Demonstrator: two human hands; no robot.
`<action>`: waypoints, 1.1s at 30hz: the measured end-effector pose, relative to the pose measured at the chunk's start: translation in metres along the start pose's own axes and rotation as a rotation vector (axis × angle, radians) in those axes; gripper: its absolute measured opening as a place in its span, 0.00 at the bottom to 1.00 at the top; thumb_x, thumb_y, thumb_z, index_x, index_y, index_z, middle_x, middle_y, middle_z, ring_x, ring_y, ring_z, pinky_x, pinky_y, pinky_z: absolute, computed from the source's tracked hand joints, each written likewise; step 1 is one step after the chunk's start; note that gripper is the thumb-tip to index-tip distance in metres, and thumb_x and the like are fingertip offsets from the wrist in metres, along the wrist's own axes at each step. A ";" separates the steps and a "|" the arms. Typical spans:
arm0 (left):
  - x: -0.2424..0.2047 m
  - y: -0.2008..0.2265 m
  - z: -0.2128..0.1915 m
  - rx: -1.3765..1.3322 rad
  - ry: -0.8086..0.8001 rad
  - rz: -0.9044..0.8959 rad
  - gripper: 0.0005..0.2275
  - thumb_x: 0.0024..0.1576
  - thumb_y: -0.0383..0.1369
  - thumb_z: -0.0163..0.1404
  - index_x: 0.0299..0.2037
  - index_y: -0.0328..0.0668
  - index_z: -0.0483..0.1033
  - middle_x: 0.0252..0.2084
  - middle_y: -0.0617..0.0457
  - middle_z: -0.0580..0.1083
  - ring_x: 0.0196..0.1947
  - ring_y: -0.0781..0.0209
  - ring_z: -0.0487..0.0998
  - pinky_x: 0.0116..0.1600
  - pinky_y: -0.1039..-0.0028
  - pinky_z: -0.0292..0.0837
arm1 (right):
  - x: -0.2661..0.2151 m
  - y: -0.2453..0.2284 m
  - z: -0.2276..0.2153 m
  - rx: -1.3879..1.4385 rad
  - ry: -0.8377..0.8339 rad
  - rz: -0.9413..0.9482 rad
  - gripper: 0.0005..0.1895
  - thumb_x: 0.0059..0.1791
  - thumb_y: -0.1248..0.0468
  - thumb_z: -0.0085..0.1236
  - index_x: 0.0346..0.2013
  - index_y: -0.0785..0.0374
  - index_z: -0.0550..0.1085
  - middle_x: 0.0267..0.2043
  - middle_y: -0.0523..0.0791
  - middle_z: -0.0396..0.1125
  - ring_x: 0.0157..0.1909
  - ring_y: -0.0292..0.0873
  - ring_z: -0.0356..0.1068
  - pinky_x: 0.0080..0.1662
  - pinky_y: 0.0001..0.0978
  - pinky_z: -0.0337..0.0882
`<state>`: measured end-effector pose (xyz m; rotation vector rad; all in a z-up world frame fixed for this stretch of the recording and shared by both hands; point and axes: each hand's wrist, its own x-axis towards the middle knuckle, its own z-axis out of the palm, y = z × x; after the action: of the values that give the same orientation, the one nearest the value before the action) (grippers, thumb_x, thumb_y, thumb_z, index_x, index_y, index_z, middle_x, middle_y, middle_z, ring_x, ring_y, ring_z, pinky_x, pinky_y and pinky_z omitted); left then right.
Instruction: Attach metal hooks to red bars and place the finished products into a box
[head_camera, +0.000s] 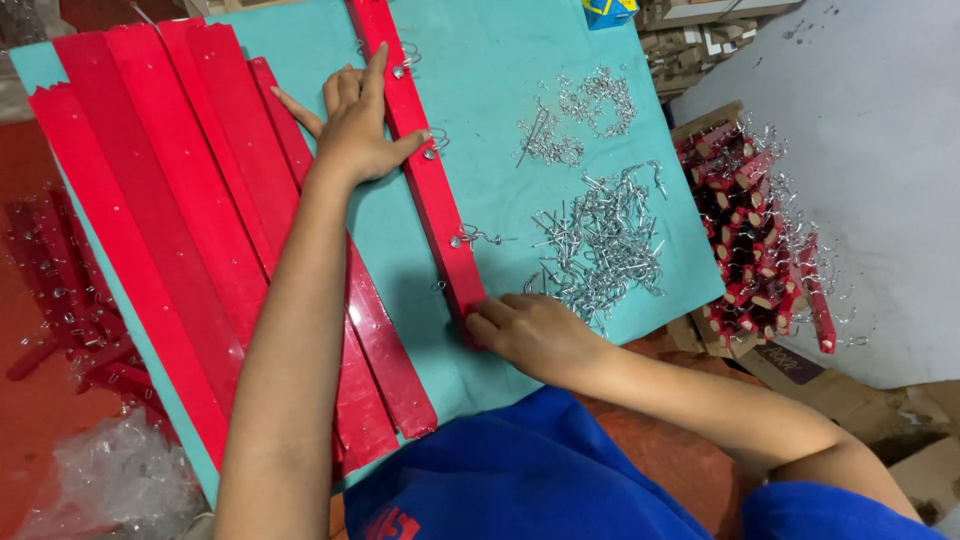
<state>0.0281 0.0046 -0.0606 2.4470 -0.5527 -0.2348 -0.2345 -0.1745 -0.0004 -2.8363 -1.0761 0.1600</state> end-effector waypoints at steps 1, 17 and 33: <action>-0.001 0.001 0.000 0.001 0.001 0.000 0.47 0.52 0.60 0.57 0.75 0.59 0.38 0.66 0.40 0.56 0.75 0.42 0.45 0.55 0.29 0.01 | 0.001 0.001 0.000 0.000 0.001 -0.001 0.03 0.52 0.70 0.51 0.41 0.63 0.69 0.37 0.49 0.66 0.31 0.54 0.68 0.30 0.47 0.69; 0.001 0.009 -0.009 -0.045 0.000 -0.023 0.46 0.49 0.55 0.59 0.75 0.57 0.44 0.62 0.45 0.59 0.73 0.43 0.48 0.59 0.28 0.06 | 0.005 0.015 -0.025 0.764 -0.283 0.596 0.23 0.51 0.40 0.47 0.44 0.55 0.69 0.34 0.44 0.72 0.34 0.46 0.72 0.39 0.39 0.66; 0.018 0.005 -0.003 -0.874 0.239 0.396 0.35 0.63 0.17 0.52 0.76 0.55 0.48 0.61 0.47 0.56 0.55 0.64 0.71 0.60 0.79 0.72 | 0.007 -0.023 0.025 1.574 0.302 0.558 0.36 0.46 0.64 0.69 0.60 0.53 0.55 0.43 0.41 0.65 0.34 0.28 0.65 0.35 0.20 0.68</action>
<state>0.0438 -0.0053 -0.0558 1.4626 -0.6407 -0.0028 -0.2475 -0.1509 -0.0223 -1.4932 0.0881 0.3748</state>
